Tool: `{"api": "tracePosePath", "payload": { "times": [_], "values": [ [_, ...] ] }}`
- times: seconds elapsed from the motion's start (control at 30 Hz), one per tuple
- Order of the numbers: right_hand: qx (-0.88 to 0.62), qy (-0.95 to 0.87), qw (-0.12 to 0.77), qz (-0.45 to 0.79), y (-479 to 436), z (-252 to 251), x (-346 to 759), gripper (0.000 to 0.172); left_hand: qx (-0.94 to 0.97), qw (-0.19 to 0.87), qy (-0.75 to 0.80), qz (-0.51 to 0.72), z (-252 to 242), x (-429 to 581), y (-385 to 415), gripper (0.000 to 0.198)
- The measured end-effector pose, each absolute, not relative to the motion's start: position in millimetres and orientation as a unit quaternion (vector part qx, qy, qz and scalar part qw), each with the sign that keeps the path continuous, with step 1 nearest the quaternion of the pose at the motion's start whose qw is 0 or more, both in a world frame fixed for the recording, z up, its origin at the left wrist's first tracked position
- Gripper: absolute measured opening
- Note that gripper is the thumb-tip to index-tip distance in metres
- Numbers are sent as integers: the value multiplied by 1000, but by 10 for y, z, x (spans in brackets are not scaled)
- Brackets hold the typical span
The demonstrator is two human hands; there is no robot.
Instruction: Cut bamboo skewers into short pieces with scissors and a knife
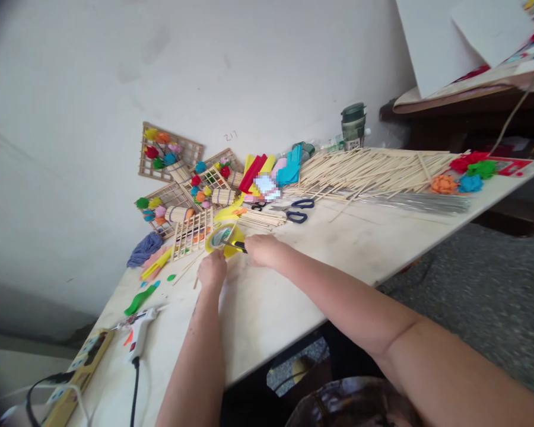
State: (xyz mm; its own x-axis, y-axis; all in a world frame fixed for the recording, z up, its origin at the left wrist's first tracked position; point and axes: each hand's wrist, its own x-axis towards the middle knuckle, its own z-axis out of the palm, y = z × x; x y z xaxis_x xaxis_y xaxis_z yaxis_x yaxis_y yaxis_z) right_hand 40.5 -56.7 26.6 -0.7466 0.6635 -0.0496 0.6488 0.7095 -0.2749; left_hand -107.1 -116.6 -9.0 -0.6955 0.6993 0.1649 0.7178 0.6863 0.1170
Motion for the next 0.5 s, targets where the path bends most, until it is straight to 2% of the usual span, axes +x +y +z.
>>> {"api": "tracePosePath", "payload": {
  "times": [0.1, 0.27, 0.5],
  "values": [
    [-357, -921, -7, 154, -571, 310, 479, 38, -397, 58, -912, -87, -87, -1071, -1160, 37],
    [-352, -925, 23, 143, -553, 326, 252, 34, -408, 70, -907, -69, -62, -1046, -1179, 40],
    [-350, -924, -3, 155, -570, 327, 480, 36, -396, 71, -914, -62, -62, -1043, -1176, 40]
  ]
}}
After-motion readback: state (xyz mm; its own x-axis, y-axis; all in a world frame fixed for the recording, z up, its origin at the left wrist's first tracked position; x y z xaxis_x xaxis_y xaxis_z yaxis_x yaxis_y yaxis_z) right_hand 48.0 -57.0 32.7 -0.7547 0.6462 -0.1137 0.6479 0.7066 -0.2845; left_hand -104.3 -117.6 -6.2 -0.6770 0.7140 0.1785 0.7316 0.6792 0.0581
